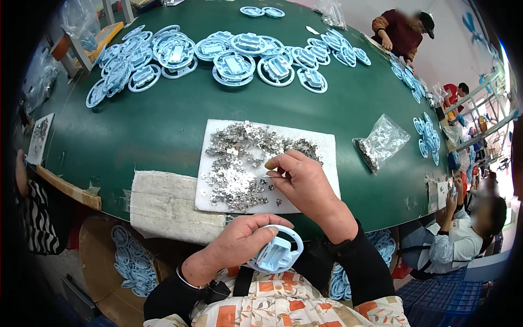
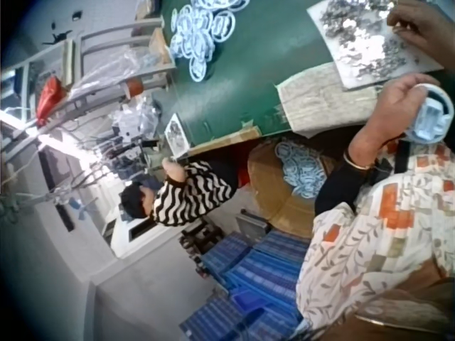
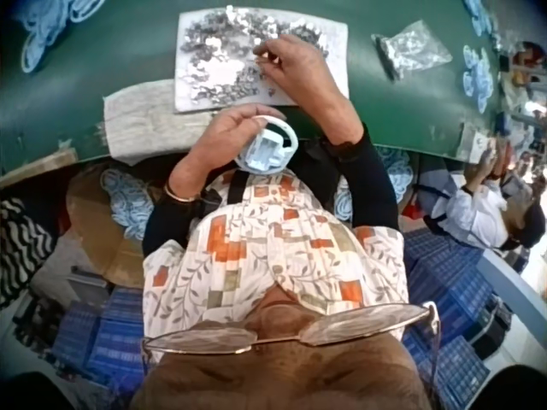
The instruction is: The person sits at a green table in a workshop and assembles light blue plastic rings. They pick up a ring, insert small metal components into the center using a wooden stick, and place the finished unit on the table. The process is repeated continuously with other workers visible in the background.
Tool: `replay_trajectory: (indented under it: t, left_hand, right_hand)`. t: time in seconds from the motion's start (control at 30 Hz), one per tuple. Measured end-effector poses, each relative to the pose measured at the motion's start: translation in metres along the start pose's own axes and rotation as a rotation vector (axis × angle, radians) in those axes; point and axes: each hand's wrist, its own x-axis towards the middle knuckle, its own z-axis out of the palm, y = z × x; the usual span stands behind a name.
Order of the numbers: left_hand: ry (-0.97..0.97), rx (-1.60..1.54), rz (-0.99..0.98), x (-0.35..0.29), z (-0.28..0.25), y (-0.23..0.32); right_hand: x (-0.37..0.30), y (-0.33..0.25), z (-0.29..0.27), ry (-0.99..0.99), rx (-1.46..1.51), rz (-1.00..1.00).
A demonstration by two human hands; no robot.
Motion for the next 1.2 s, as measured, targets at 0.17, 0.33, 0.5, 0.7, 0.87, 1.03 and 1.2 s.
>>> replay_trajectory:
  t: [0.17, 0.33, 0.5, 0.7, 0.87, 1.03, 1.2]
  left_hand:
    - [-0.023, -0.004, -0.025, -0.001, -0.002, 0.001]
    - [-0.059, 0.035, -0.009, -0.001, -0.006, 0.002]
    - [-0.037, -0.037, -0.015, -0.001, -0.006, -0.001]
    - [0.0, -0.064, -0.009, -0.001, -0.001, -0.002]
    - [0.198, 0.06, 0.078, -0.017, 0.002, 0.026]
    - [0.465, 0.616, 0.179, -0.003, -0.016, 0.086]
    - [0.468, 1.04, 0.233, 0.035, -0.035, 0.098]
  right_hand:
    - [0.017, -0.002, 0.008, 0.01, -0.138, -0.015]
    - [0.028, 0.008, 0.01, -0.01, -0.156, -0.015]
    - [0.026, 0.002, 0.0, 0.028, 0.118, 0.226]
    - [0.023, 0.004, -0.004, 0.037, 0.139, 0.265]
    - [0.021, 0.002, -0.007, 0.04, 0.113, 0.233]
    - [0.018, 0.002, -0.013, 0.04, 0.166, 0.219]
    - [0.018, -0.009, -0.017, 0.019, 0.169, 0.159]
